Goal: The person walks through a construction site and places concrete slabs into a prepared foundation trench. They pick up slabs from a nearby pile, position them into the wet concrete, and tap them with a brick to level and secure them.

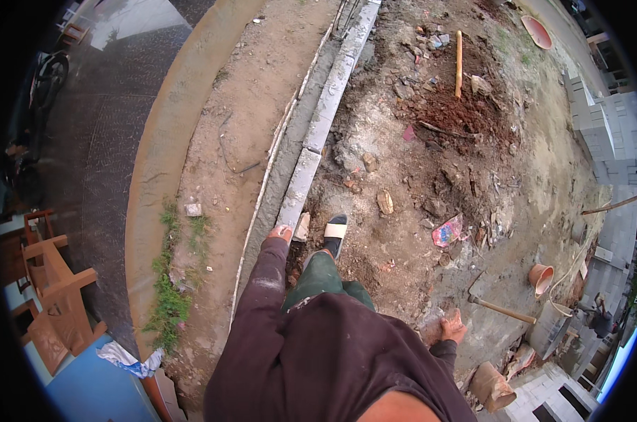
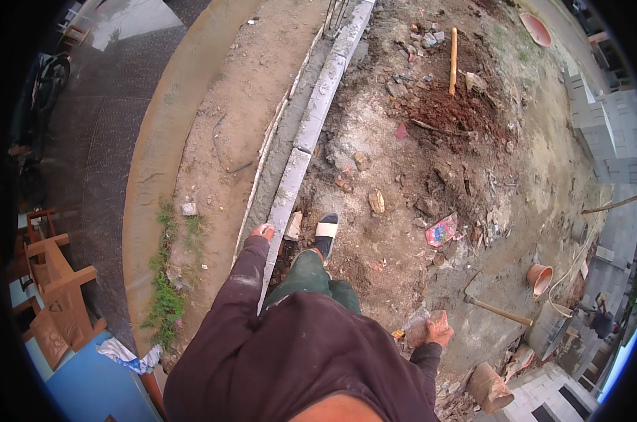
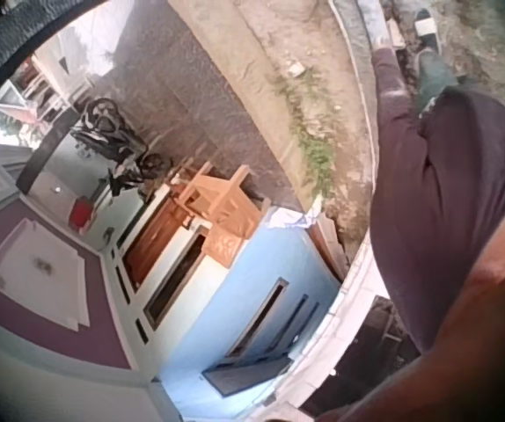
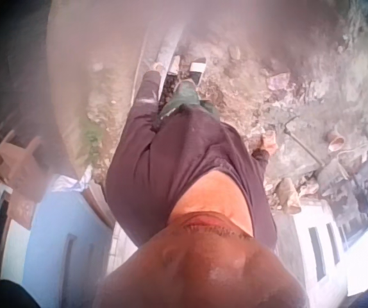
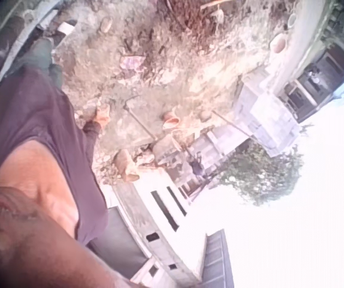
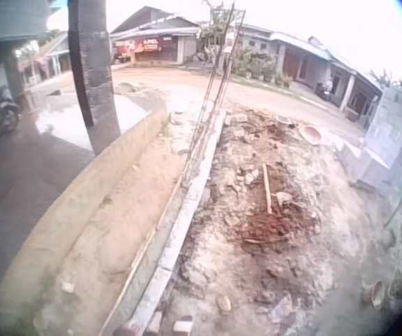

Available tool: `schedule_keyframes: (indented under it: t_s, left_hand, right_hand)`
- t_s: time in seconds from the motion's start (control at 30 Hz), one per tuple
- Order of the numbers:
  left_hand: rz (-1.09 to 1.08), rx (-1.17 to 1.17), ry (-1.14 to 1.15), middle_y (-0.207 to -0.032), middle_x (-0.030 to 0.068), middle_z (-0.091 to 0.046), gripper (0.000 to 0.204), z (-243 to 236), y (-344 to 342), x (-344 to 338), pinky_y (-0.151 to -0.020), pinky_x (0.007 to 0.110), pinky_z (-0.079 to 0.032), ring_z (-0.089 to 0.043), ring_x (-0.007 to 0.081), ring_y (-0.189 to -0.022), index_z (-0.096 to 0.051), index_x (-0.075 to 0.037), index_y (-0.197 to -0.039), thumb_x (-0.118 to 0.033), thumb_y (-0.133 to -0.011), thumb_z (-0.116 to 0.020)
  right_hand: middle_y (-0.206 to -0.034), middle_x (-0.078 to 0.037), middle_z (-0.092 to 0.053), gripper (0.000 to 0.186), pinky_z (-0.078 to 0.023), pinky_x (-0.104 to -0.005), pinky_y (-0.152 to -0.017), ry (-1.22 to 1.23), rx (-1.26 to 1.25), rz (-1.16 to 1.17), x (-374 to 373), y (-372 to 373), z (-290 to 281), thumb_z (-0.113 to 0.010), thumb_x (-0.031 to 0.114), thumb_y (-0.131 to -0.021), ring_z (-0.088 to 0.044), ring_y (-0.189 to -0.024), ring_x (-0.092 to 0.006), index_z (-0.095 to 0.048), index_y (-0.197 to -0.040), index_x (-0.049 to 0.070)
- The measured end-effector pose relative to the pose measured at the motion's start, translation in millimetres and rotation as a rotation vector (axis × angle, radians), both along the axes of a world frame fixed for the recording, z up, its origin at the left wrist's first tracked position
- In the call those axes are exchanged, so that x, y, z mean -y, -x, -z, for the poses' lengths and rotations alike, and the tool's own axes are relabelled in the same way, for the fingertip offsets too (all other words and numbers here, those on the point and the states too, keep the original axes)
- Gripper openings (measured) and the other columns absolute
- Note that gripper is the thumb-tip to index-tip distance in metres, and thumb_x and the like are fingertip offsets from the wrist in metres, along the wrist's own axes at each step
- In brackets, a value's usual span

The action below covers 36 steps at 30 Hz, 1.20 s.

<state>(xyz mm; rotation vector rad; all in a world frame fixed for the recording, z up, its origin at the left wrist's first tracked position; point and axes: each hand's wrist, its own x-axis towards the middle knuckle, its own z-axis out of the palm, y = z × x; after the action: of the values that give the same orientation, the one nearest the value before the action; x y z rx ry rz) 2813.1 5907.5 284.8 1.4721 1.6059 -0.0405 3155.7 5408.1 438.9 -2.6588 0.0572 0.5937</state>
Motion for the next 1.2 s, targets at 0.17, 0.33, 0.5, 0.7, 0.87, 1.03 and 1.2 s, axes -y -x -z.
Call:
schedule_keyframes:
  t_s: [0.17,0.33,0.5,0.7,0.87,1.03,1.2]
  left_hand:
    - [0.112,-0.225,0.184,-0.093,0.0149,-0.061,0.04,-9.1,49.6,10.3,-0.078,0.035,-0.043,-0.058,0.0255,-0.088,-0.059,-0.005,-0.099,-0.037,-0.076,-0.053]
    - [0.078,-0.359,0.172,-0.089,0.0168,-0.061,0.038,-33.5,66.6,-9.5,-0.076,0.037,-0.044,-0.059,0.0282,-0.085,-0.061,-0.006,-0.096,-0.038,-0.077,-0.052]
    - [0.002,-0.293,0.093,-0.089,0.0174,-0.062,0.038,-67.3,-14.3,-50.5,-0.076,0.037,-0.044,-0.059,0.0281,-0.085,-0.061,-0.007,-0.097,-0.038,-0.077,-0.053]
    - [-0.177,-0.138,0.005,-0.091,0.0164,-0.062,0.038,-29.6,-86.4,-58.1,-0.077,0.036,-0.044,-0.059,0.0267,-0.088,-0.06,-0.007,-0.1,-0.036,-0.076,-0.055]
    - [-0.502,-0.198,-0.011,-0.093,0.0181,-0.061,0.038,-18.8,-146.5,-41.5,-0.078,0.036,-0.043,-0.058,0.0283,-0.089,-0.06,-0.005,-0.099,-0.034,-0.076,-0.053]
    - [-0.53,-0.111,0.035,-0.095,0.0153,-0.06,0.04,-53.0,-261.3,-13.9,-0.079,0.037,-0.043,-0.057,0.0287,-0.09,-0.059,-0.006,-0.1,-0.037,-0.076,-0.053]
    - [-0.701,-0.055,0.009,-0.099,0.0176,-0.059,0.045,-52.6,-314.5,-0.4,-0.079,0.037,-0.042,-0.056,0.0298,-0.093,-0.058,-0.006,-0.104,-0.039,-0.075,-0.055]
  right_hand:
    - [-0.117,-0.015,-0.051,0.072,-0.035,-0.0305,-0.088,0.287,-0.035,-0.086,-48.9,-16.2,-45.7,-0.063,0.017,-0.061,-0.049,-0.102,-0.023,-0.035,-0.126,-0.001]
    - [-0.112,-0.014,-0.054,0.068,-0.04,-0.031,-0.083,0.144,0.092,-0.031,-37.3,-37.7,-39.8,-0.063,0.026,-0.064,-0.054,-0.096,-0.0261,-0.039,-0.125,0.005]
    - [-0.118,-0.009,-0.052,0.06,-0.038,-0.0231,-0.088,0.272,0.044,0.083,-95.6,-93.8,-75.0,-0.063,0.016,-0.069,-0.053,-0.101,-0.0145,-0.04,-0.121,-0.002]
    - [-0.115,-0.01,-0.053,0.059,-0.041,-0.026,-0.084,0.029,0.094,0.034,-156.0,-241.1,-28.0,-0.065,0.013,-0.066,-0.056,-0.096,-0.0175,-0.044,-0.118,-0.003]
    - [-0.092,-0.011,-0.062,0.059,-0.044,-0.0297,-0.072,-0.115,0.145,-0.176,-284.7,-387.6,18.3,-0.065,0.014,-0.063,-0.058,-0.079,-0.0172,-0.047,-0.117,-0.002]
    - [-0.106,-0.022,-0.052,0.065,-0.041,-0.0342,-0.083,-0.648,0.084,-0.491,-456.4,-492.5,12.6,-0.075,0.022,-0.058,-0.052,-0.094,-0.027,-0.041,-0.102,-0.012]
    - [-0.097,-0.018,-0.054,0.069,-0.042,-0.034,-0.079,-0.417,0.189,-0.72,-613.5,-540.4,-1.6,-0.077,0.032,-0.056,-0.054,-0.089,-0.0259,-0.043,-0.104,-0.005]
